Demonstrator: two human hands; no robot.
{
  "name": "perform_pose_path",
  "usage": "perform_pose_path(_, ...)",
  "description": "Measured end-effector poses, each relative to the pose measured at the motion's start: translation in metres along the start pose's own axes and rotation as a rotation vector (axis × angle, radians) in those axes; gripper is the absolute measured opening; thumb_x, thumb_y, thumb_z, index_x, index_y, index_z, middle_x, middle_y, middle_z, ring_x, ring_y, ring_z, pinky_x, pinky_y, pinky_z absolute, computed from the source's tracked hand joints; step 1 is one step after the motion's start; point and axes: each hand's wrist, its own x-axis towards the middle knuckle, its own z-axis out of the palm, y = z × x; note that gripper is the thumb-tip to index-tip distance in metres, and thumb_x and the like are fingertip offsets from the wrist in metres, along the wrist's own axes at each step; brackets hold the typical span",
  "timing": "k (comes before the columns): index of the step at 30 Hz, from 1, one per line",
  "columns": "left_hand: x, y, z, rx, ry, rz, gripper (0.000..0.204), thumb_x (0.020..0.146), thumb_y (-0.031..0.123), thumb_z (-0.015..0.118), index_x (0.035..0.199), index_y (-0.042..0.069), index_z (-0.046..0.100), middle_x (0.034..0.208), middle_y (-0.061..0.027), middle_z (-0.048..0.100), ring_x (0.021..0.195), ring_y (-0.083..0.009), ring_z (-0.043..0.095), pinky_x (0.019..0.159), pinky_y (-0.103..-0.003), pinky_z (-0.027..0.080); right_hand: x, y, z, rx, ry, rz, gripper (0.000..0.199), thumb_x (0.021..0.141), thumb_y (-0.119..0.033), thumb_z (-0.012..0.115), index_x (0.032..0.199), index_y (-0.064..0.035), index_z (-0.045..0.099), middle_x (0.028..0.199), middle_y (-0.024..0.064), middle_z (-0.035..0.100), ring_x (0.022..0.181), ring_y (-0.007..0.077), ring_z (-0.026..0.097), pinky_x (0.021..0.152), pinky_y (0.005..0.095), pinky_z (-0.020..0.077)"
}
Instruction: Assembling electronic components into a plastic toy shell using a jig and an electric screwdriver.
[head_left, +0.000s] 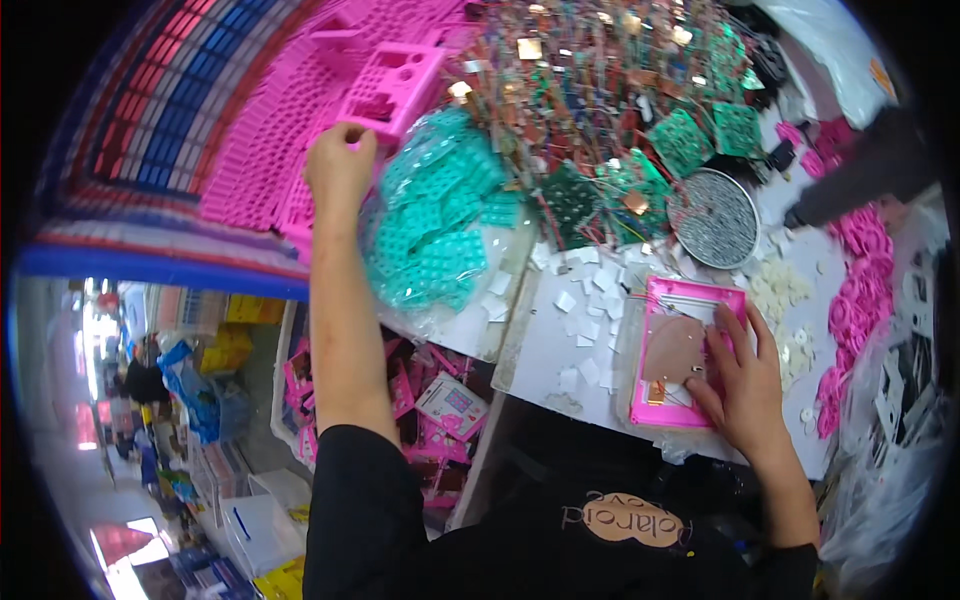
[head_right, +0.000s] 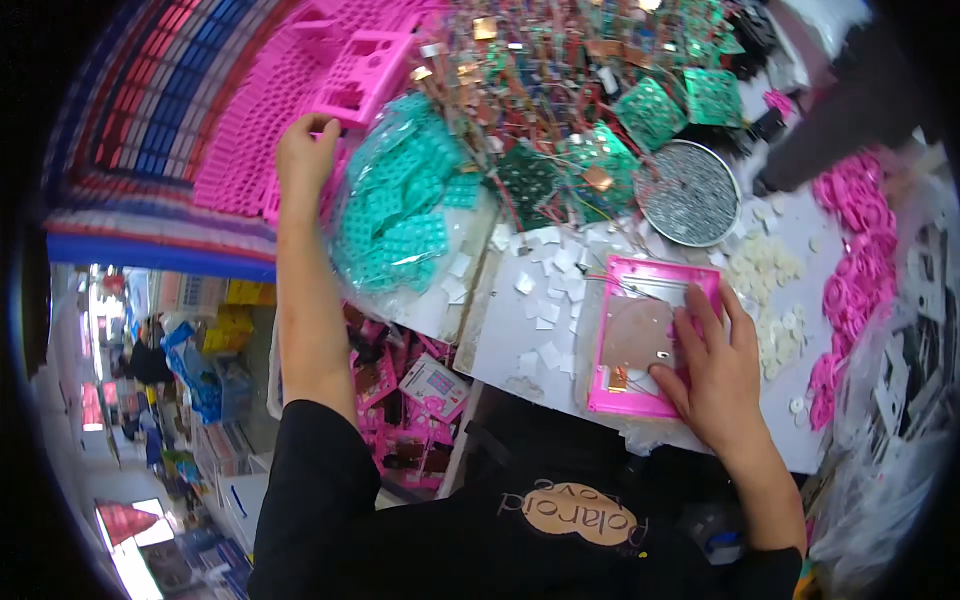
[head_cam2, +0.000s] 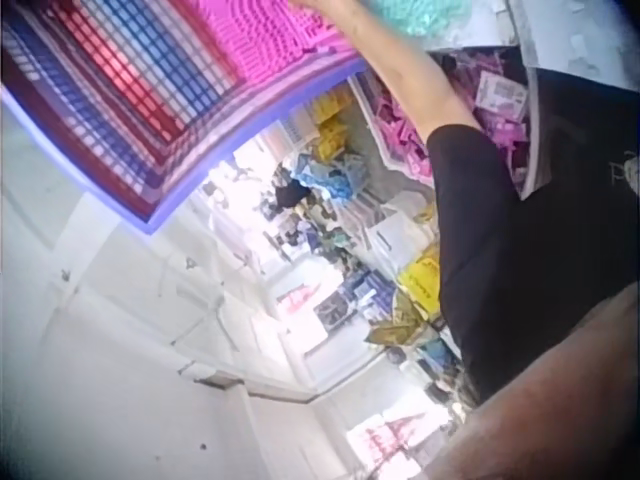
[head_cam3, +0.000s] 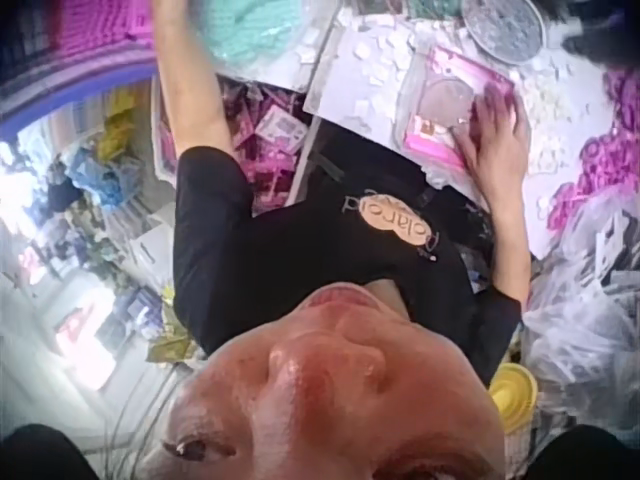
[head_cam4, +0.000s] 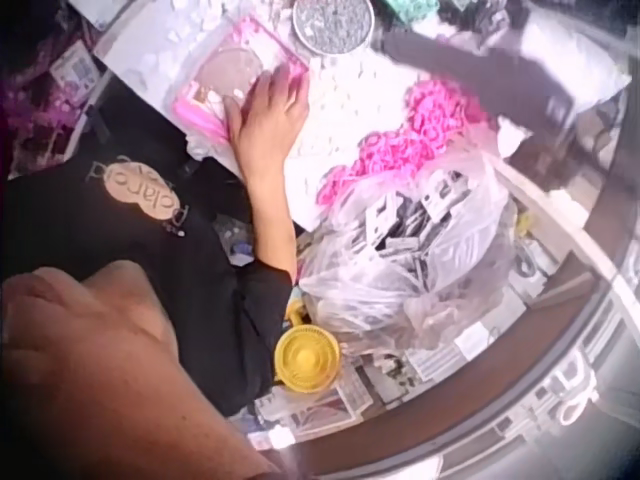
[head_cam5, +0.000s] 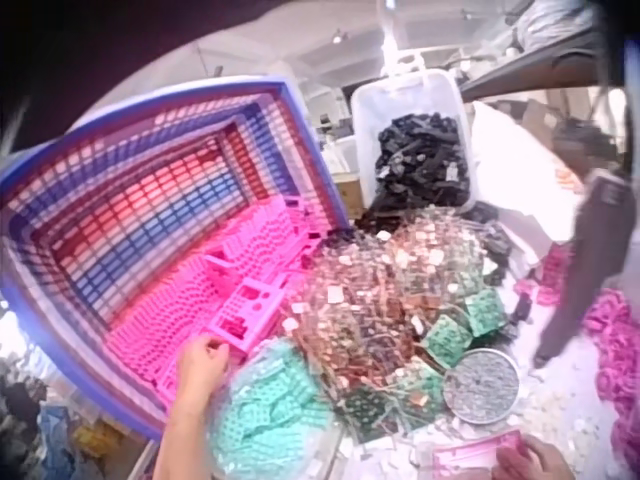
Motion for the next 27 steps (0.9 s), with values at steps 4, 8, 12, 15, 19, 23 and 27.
perform_pose_path(4, 0.026, 0.014, 0.019, -0.002, 0.017, 0.168, 0.034, 0.087, 0.035, 0.07, 0.101, 0.006, 0.078, 0.103, -0.015, 0.076, 0.096, -0.0355, 0.072, 0.085, -0.046, 0.054, -0.001, 0.011, 0.002, 0.057, 0.026, 0.0, 0.063, 0.077, -0.031, 0.08, 0.127, 0.0025, 0.062, 0.146, 0.0208, 0.05, 0.139, 0.0477, 0.04, 0.114, 0.055, 0.0365)
perform_pose_path(8, 0.058, -0.035, 0.044, 0.008, -0.103, 0.145, 0.044, 0.09, 0.039, 0.07, 0.113, 0.002, 0.075, 0.107, -0.0206, 0.075, 0.102, -0.0357, 0.071, 0.09, -0.044, 0.054, -0.008, 0.015, 0.004, 0.143, 0.142, -0.054, 0.065, 0.079, -0.032, 0.079, 0.133, -0.0029, 0.059, 0.144, 0.0205, 0.051, 0.138, 0.0462, 0.042, 0.112, 0.0533, 0.04)
perform_pose_path(12, 0.015, 0.042, 0.014, -0.215, 0.029, 0.272, 0.031, 0.094, 0.021, 0.069, 0.116, 0.0, 0.071, 0.112, -0.0161, 0.072, 0.102, -0.0318, 0.068, 0.092, -0.041, 0.052, -0.036, 0.041, -0.012, 0.21, 0.235, 0.058, 0.045, 0.084, -0.027, 0.077, 0.122, -0.0056, 0.066, 0.136, 0.0184, 0.058, 0.131, 0.0426, 0.048, 0.107, 0.0498, 0.0445)
perform_pose_path(15, -0.089, 0.157, -0.012, -0.484, -0.14, 0.537, 0.025, 0.091, 0.009, 0.069, 0.114, 0.0, 0.07, 0.111, -0.0132, 0.07, 0.107, -0.0291, 0.064, 0.094, -0.038, 0.049, -0.057, 0.071, -0.016, 0.188, 0.279, 0.151, 0.034, 0.086, -0.022, 0.076, 0.114, -0.0041, 0.07, 0.124, 0.0158, 0.065, 0.121, 0.0368, 0.056, 0.103, 0.046, 0.047)
perform_pose_path(19, -0.196, 0.231, -0.021, -0.591, -0.539, 0.904, 0.056, 0.08, 0.022, 0.078, 0.13, 0.004, 0.061, 0.134, -0.0162, 0.061, 0.125, -0.0364, 0.056, 0.107, -0.052, 0.04, -0.048, 0.117, -0.036, 0.189, 0.408, 0.26, 0.029, 0.087, -0.022, 0.075, 0.109, -0.0026, 0.074, 0.106, 0.0127, 0.072, 0.101, 0.0298, 0.066, 0.092, 0.0393, 0.0525)
perform_pose_path(23, -0.217, 0.255, -0.016, -0.497, -0.612, 0.868, 0.065, 0.082, 0.03, 0.079, 0.137, 0.004, 0.056, 0.145, -0.0201, 0.052, 0.132, -0.0393, 0.05, 0.109, -0.051, 0.039, -0.004, 0.19, -0.076, 0.274, 0.498, 0.479, 0.031, 0.089, -0.025, 0.073, 0.109, -0.0016, 0.075, 0.091, 0.0115, 0.074, 0.081, 0.0222, 0.069, 0.076, 0.0334, 0.0535)
perform_pose_path(27, -0.205, 0.233, 0.012, -0.394, -0.523, 0.442, 0.053, 0.087, 0.03, 0.077, 0.127, 0.0, 0.061, 0.116, -0.021, 0.066, 0.107, -0.0371, 0.063, 0.096, -0.045, 0.049, 0.074, 0.236, -0.108, 0.269, 0.227, 0.546, 0.029, 0.095, -0.025, 0.069, 0.109, 0.0005, 0.075, 0.096, 0.0089, 0.076, 0.084, 0.0146, 0.069, 0.076, 0.0292, 0.0548)
